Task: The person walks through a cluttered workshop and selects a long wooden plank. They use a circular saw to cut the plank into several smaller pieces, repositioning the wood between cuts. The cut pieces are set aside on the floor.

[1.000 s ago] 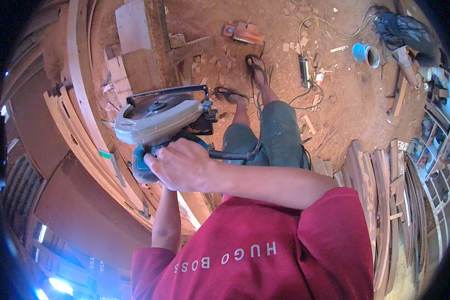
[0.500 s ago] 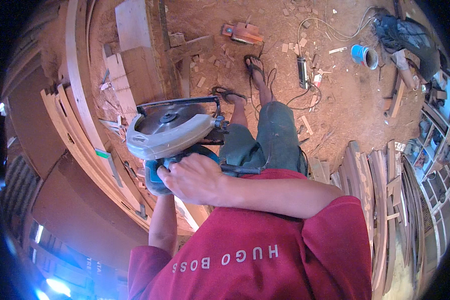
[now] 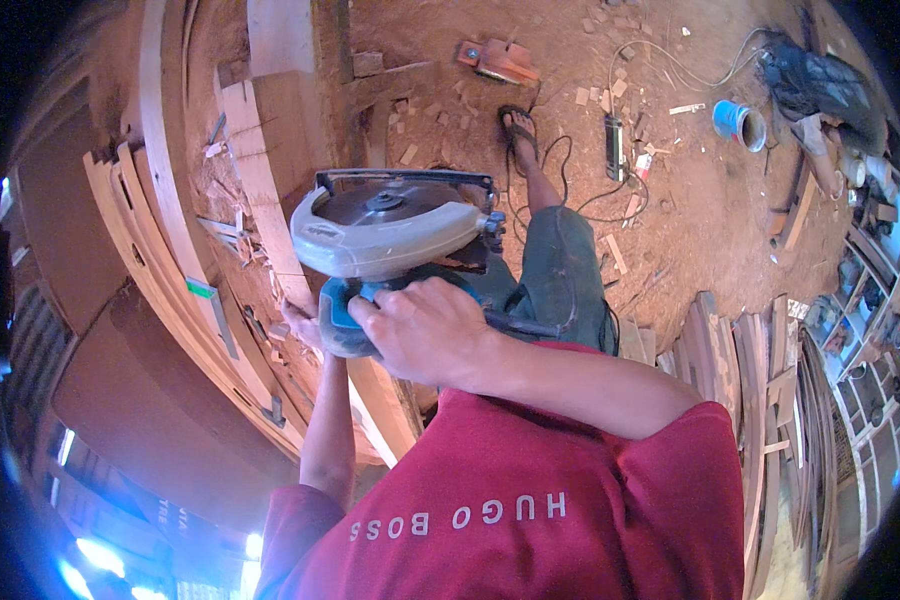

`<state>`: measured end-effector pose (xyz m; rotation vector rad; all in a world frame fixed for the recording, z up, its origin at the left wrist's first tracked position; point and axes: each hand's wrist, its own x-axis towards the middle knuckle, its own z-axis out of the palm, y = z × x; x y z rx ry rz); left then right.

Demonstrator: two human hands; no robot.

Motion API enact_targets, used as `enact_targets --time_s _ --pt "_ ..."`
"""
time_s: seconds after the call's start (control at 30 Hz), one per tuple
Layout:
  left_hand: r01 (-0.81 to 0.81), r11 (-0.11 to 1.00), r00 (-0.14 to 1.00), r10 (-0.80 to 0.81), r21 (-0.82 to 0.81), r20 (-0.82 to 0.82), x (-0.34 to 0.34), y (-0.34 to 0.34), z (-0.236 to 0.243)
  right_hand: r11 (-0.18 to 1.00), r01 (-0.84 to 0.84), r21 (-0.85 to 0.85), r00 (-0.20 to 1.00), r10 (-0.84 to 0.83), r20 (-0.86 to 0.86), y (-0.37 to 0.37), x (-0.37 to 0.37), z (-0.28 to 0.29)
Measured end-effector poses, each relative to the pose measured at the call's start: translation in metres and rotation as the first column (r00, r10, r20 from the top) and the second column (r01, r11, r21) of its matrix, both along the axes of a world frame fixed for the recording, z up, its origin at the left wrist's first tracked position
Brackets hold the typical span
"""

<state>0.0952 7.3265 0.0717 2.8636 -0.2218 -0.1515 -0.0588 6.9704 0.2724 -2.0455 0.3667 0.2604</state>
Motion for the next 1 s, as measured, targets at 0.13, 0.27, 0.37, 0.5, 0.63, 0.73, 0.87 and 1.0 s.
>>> enact_targets --time_s 0.13,0.27,0.37,0.5,0.63,0.73,0.87,1.0 --pt "0.139 0.988 0.990 -0.140 0.059 0.013 -0.009 -0.040 0.043 0.999 0.039 -0.008 0.999 -0.039 -0.001 -0.011 -0.005 0.002" --pt "0.161 0.987 0.987 -0.161 -0.019 -0.019 0.000 -0.039 0.047 0.998 0.063 -0.012 0.997 -0.063 -0.043 -0.022 -0.013 0.005" --pt "0.159 0.976 0.969 -0.184 -0.151 -0.167 0.031 -0.015 0.048 0.997 0.071 -0.011 0.993 -0.072 -0.090 -0.027 -0.014 0.010" --pt "0.020 0.937 0.888 -0.177 -0.349 -0.425 0.064 -0.011 0.058 0.995 0.087 -0.038 0.990 -0.091 -0.108 -0.029 -0.014 0.011" --pt "-0.077 0.921 0.834 -0.150 -0.381 -0.532 0.083 0.004 0.049 0.995 0.093 -0.046 0.991 -0.097 -0.089 -0.029 -0.013 0.010" --pt "-0.132 0.932 0.789 -0.107 -0.338 -0.604 0.091 -0.004 0.057 0.993 0.105 -0.055 0.992 -0.108 -0.070 -0.027 -0.012 0.008" --pt "-0.160 0.910 0.758 -0.135 -0.383 -0.638 0.099 0.010 0.048 0.994 0.092 -0.062 0.994 -0.095 -0.048 -0.022 -0.008 0.010" --pt "-0.173 0.903 0.733 -0.148 -0.393 -0.664 0.105 0.008 0.051 0.995 0.069 -0.067 0.995 -0.074 -0.069 -0.017 -0.004 0.013"
